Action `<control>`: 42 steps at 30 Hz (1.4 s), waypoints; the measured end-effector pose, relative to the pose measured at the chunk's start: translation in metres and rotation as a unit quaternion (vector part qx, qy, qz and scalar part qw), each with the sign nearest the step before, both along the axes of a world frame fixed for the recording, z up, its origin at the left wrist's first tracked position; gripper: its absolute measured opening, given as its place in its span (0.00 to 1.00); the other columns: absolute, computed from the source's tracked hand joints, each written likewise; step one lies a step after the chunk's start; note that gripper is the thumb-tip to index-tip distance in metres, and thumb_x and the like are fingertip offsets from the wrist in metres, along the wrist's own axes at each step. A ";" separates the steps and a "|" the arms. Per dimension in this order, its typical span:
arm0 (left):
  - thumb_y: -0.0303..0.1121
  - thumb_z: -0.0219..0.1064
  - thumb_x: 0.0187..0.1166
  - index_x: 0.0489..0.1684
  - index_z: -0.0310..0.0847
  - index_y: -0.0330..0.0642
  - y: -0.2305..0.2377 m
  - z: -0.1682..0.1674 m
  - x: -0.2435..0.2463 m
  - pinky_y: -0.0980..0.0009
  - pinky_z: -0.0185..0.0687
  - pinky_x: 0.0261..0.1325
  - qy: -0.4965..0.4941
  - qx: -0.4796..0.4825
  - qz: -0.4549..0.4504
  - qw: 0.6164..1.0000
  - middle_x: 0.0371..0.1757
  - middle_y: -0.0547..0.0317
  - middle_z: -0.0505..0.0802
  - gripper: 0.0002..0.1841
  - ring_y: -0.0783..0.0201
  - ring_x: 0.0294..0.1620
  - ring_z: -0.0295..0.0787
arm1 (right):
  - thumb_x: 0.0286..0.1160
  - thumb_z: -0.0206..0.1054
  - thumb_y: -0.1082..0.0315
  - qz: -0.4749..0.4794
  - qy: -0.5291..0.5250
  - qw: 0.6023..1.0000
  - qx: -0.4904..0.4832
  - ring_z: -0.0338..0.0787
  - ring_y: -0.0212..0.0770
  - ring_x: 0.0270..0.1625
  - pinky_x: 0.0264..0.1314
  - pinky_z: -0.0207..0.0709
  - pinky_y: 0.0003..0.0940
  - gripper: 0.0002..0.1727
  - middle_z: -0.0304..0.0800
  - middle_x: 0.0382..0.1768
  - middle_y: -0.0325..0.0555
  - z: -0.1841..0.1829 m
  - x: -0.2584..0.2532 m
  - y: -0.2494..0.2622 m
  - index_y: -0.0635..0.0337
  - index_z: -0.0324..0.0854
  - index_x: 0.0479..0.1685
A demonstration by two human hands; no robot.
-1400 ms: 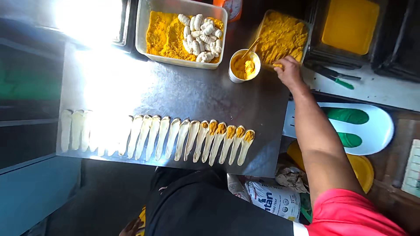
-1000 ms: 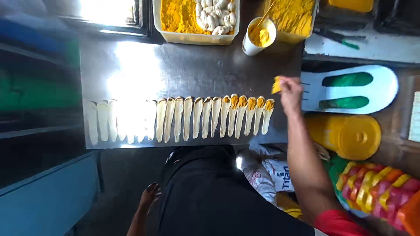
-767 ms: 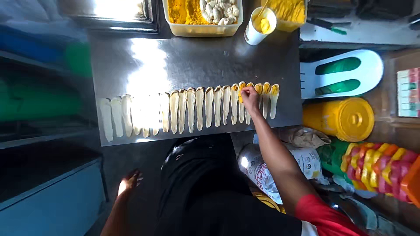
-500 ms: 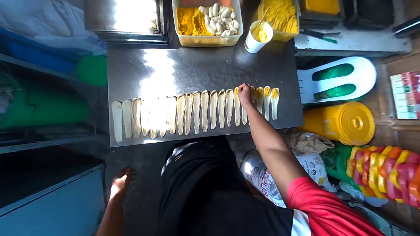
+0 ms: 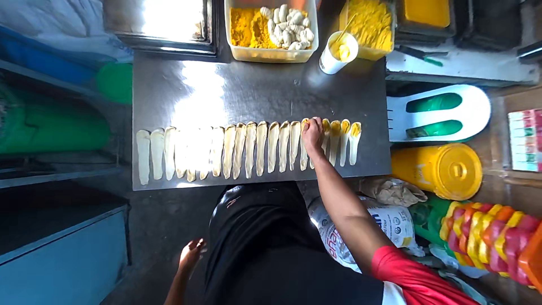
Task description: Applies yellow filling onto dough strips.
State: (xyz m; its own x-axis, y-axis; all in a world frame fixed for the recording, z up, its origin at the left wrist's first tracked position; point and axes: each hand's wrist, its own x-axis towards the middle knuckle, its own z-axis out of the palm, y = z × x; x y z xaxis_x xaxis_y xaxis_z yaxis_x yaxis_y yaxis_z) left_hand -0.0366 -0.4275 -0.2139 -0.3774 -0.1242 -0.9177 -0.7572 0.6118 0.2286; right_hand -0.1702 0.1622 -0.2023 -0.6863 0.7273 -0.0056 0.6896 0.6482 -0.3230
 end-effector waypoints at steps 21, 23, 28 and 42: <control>0.38 0.58 0.92 0.79 0.74 0.39 0.017 -0.022 -0.047 0.45 0.86 0.64 0.002 0.030 -0.075 0.997 0.67 0.39 0.90 0.21 0.45 0.60 0.92 | 0.79 0.63 0.78 0.226 -0.003 0.972 -0.062 0.86 0.56 0.67 0.70 0.81 0.53 0.14 0.88 0.60 0.55 0.015 0.062 0.015 0.61 0.88 0.58; 0.39 0.57 0.92 0.79 0.75 0.40 0.011 -0.020 -0.047 0.45 0.86 0.63 0.033 0.022 -0.034 0.999 0.66 0.40 0.90 0.21 0.46 0.59 0.93 | 0.85 0.63 0.70 0.199 0.043 0.974 -0.099 0.88 0.54 0.66 0.71 0.81 0.54 0.14 0.88 0.64 0.54 0.040 0.062 0.026 0.59 0.87 0.63; 0.39 0.56 0.93 0.77 0.75 0.36 -0.003 -0.017 -0.022 0.47 0.87 0.59 0.036 0.007 0.069 0.997 0.64 0.38 0.91 0.21 0.46 0.57 0.93 | 0.79 0.72 0.66 0.125 0.058 0.977 -0.162 0.89 0.53 0.58 0.57 0.88 0.49 0.16 0.83 0.63 0.59 0.052 0.055 0.010 0.57 0.88 0.64; 0.39 0.56 0.93 0.78 0.74 0.37 -0.020 -0.013 -0.022 0.48 0.88 0.58 0.041 0.008 0.060 0.997 0.64 0.38 0.90 0.22 0.47 0.57 0.93 | 0.88 0.62 0.64 0.140 0.054 0.988 -0.028 0.79 0.56 0.79 0.80 0.75 0.50 0.21 0.80 0.74 0.59 0.005 0.021 -0.039 0.61 0.79 0.74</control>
